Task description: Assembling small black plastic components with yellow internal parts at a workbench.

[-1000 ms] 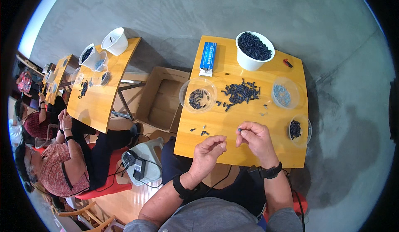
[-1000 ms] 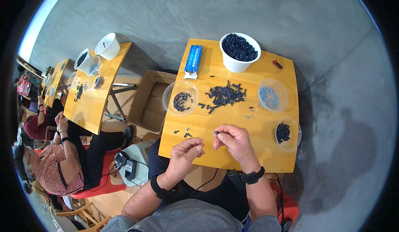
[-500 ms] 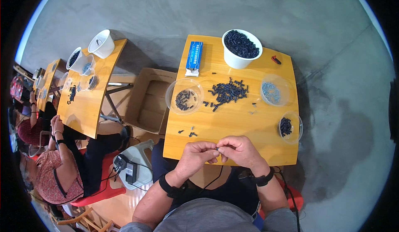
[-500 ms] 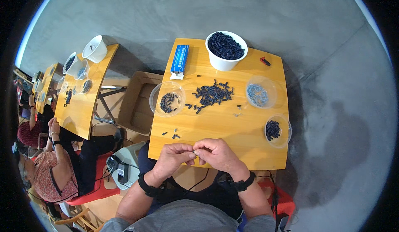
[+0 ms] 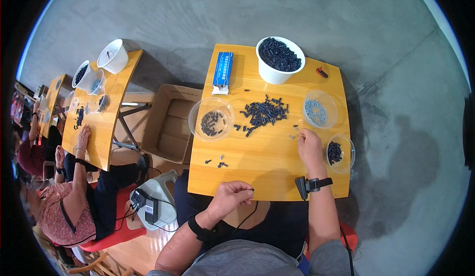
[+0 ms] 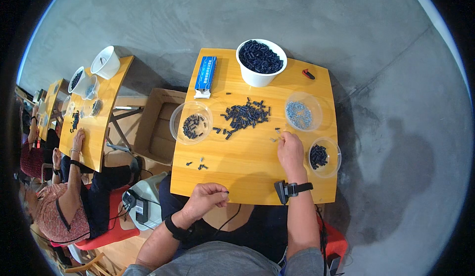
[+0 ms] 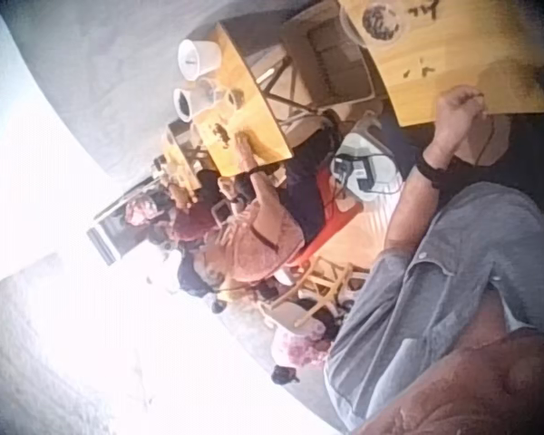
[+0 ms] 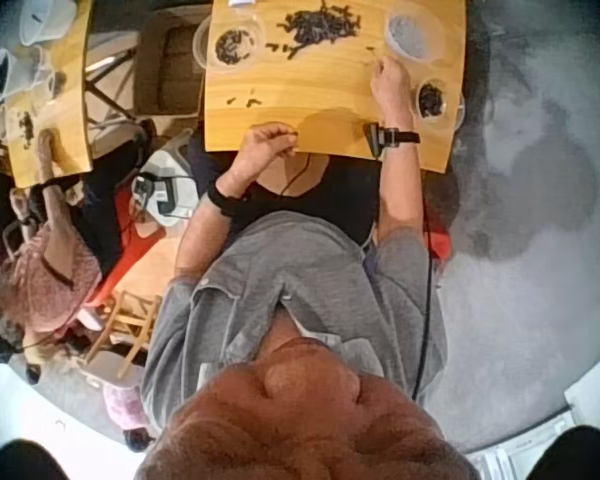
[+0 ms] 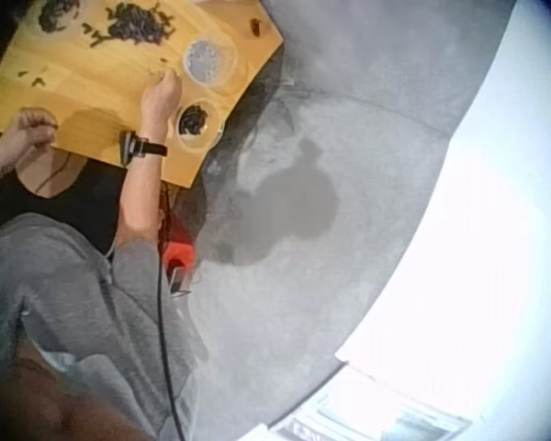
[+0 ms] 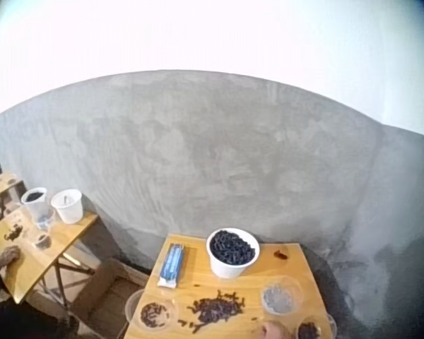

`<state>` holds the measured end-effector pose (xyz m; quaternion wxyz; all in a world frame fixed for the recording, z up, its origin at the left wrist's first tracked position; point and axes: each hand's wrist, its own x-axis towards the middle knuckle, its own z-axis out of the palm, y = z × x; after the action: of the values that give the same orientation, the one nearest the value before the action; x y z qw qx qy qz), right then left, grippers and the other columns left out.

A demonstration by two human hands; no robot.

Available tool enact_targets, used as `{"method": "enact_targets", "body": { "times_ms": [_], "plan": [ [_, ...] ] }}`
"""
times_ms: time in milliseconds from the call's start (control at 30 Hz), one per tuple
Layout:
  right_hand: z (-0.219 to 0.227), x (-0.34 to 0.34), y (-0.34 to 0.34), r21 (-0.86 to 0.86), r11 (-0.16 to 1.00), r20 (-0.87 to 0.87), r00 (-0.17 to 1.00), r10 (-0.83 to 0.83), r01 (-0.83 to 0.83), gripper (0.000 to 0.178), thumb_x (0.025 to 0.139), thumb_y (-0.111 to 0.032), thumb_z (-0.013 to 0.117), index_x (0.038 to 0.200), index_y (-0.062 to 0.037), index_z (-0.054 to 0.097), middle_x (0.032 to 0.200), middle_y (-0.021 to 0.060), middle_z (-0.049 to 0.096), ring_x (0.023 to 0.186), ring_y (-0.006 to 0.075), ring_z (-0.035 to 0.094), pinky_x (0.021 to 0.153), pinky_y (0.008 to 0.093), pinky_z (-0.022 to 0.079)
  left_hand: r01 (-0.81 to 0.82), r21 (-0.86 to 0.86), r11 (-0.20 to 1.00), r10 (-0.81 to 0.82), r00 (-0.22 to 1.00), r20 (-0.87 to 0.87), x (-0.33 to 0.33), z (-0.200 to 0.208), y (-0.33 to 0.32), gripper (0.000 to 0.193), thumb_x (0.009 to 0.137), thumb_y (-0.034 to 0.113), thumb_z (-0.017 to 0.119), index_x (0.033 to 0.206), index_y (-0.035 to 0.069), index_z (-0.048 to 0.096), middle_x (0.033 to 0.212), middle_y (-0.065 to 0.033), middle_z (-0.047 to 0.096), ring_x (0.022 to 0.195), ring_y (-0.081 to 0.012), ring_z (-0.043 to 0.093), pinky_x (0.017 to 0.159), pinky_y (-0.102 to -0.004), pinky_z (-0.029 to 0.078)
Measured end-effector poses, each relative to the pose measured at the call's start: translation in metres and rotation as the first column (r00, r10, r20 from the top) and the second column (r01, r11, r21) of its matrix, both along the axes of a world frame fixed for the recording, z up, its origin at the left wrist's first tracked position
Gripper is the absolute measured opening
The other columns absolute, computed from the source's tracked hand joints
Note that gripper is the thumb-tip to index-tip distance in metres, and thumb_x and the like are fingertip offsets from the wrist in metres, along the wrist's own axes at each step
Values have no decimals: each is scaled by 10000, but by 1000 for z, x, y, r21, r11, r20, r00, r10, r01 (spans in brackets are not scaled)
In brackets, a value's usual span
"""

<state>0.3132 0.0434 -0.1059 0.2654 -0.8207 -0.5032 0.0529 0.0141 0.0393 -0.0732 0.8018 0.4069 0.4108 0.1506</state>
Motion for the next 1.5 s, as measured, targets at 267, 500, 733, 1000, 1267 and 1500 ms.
{"method": "enact_targets", "body": {
  "times_ms": [267,500,733,1000,1267,1500],
  "plan": [
    [-3,2,6,-108,993,93,994,65,-54,110,820,-122,570,871,-28,597,847,188,592,812,364,580,715,447,466,-13,-8,1000,13,997,70,0,1,-2,108,869,57,605,931,-26,634,790,-58,637,673,-104,605,654,-234,522],
    [-10,-6,-2,-47,999,118,993,1,4,103,848,-108,556,903,-23,574,815,152,606,696,315,613,618,418,489,-86,-33,996,89,989,118,0,12,-6,112,895,69,585,941,-22,631,814,-60,641,691,-113,611,661,-239,519],
    [66,-59,-34,169,986,-812,567,138,3,68,865,9,515,868,33,579,688,51,571,558,110,580,515,241,482,-152,130,980,117,962,245,2,41,-7,111,905,55,569,967,-11,632,834,-51,643,725,-109,614,684,-236,515],
    [138,-114,-68,389,819,-667,484,566,-421,94,820,94,518,876,62,586,786,99,579,617,142,609,557,247,489,-172,306,936,72,947,311,-3,60,-24,121,904,73,580,967,-13,637,856,-38,634,746,-101,606,699,-224,502],
    [159,-134,-85,435,746,-555,502,663,-505,139,801,123,527,883,42,605,804,104,578,620,136,609,542,231,481,-164,381,910,38,948,316,-9,79,-37,118,894,46,584,974,-19,642,862,-45,640,748,-93,606,691,-216,495],
    [167,-140,-92,374,717,-437,570,696,-588,138,781,113,547,872,34,615,777,102,581,603,155,598,533,252,469,-172,369,913,64,956,286,-14,84,-47,111,889,66,600,946,-13,654,784,-23,644,706,-74,584,663,-205,486]
  ]
}}
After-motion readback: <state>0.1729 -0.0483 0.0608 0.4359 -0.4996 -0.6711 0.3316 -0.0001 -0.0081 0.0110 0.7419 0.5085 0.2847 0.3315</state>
